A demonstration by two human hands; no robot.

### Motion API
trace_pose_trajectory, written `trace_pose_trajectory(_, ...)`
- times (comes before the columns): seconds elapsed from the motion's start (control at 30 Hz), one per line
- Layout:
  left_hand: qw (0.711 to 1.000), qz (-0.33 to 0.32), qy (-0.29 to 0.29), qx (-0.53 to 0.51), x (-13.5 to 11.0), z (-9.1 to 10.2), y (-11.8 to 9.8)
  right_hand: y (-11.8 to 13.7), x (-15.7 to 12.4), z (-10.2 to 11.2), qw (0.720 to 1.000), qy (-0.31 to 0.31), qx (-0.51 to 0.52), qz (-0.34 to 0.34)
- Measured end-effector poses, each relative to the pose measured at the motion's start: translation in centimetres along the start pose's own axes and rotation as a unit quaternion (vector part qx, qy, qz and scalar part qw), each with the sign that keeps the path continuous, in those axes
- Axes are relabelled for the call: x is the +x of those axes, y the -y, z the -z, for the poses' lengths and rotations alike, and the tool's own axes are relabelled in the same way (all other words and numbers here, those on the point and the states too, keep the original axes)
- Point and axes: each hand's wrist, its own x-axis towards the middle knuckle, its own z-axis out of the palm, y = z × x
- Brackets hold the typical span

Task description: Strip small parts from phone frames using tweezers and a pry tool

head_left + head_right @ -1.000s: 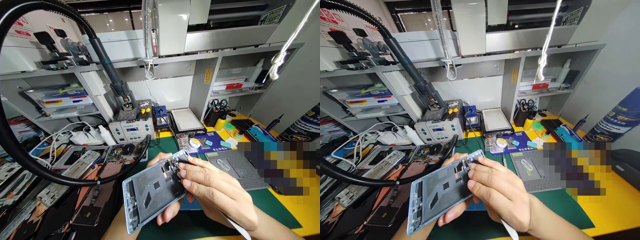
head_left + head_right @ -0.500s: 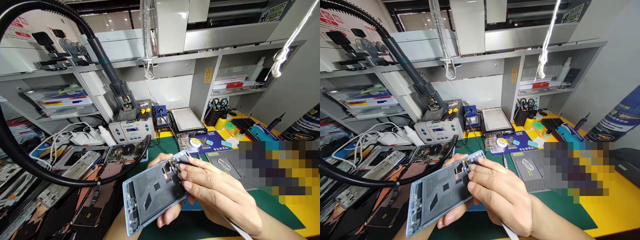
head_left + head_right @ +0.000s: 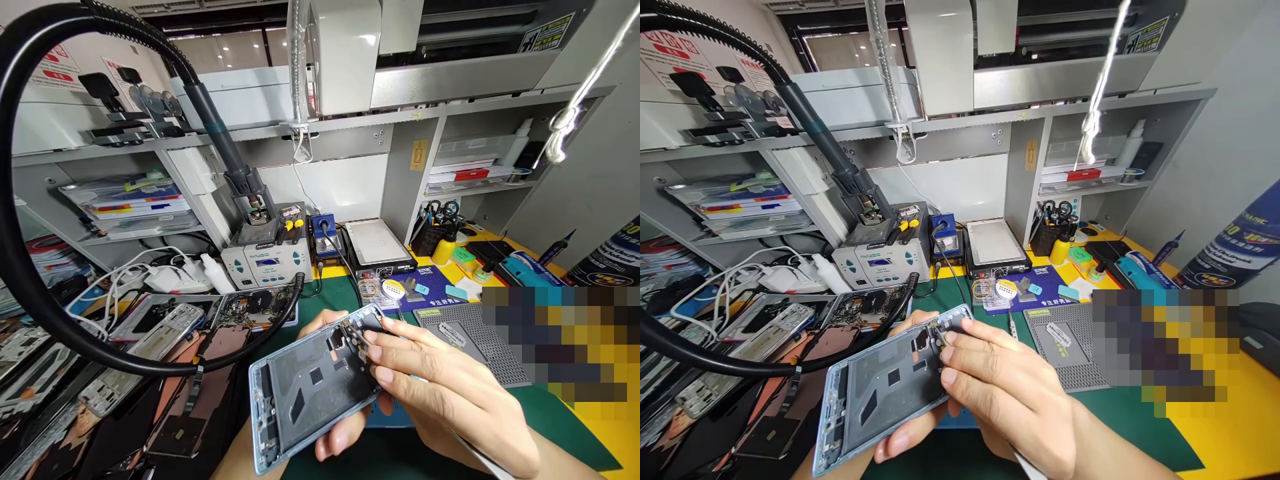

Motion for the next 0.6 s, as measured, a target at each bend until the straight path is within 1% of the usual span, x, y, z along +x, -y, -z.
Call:
trace_pose_trajectory(0.07,1.000,-0.021,-0.010,-0.002,0.1,-0.3,0.0,-0.1,0.0,-0.3,0.999,-0.007,-0.016,0.035)
trace_pose_trajectory(0.1,0.999,-0.029,-0.018,0.002,0.1,-0.5,0.1,-0.1,0.1,-0.4,0.999,-0.009,-0.018,0.041)
trace_pose_trajectory(0.17,0.999,-0.034,-0.035,0.016,0.1,-0.8,0.3,0.0,0.3,-0.4,0.999,-0.026,0.001,0.020)
trace_pose_trajectory(0.3,0.998,-0.041,-0.041,0.038,0.0,-1.1,0.5,0.4,0.5,-0.2,0.996,-0.010,0.073,-0.041)
trace_pose_trajectory(0.43,0.995,-0.033,-0.060,0.070,-0.3,-1.6,0.3,0.3,0.3,0.2,0.992,-0.018,0.105,-0.067)
trace_pose_trajectory(0.53,0.993,-0.058,-0.073,0.075,-0.4,-1.6,0.3,0.2,-0.1,0.6,0.990,0.030,0.112,-0.085)
trace_pose_trajectory(0.6,0.993,-0.069,-0.068,0.072,-0.4,-1.1,0.4,0.1,-0.4,0.7,0.990,0.042,0.105,-0.088)
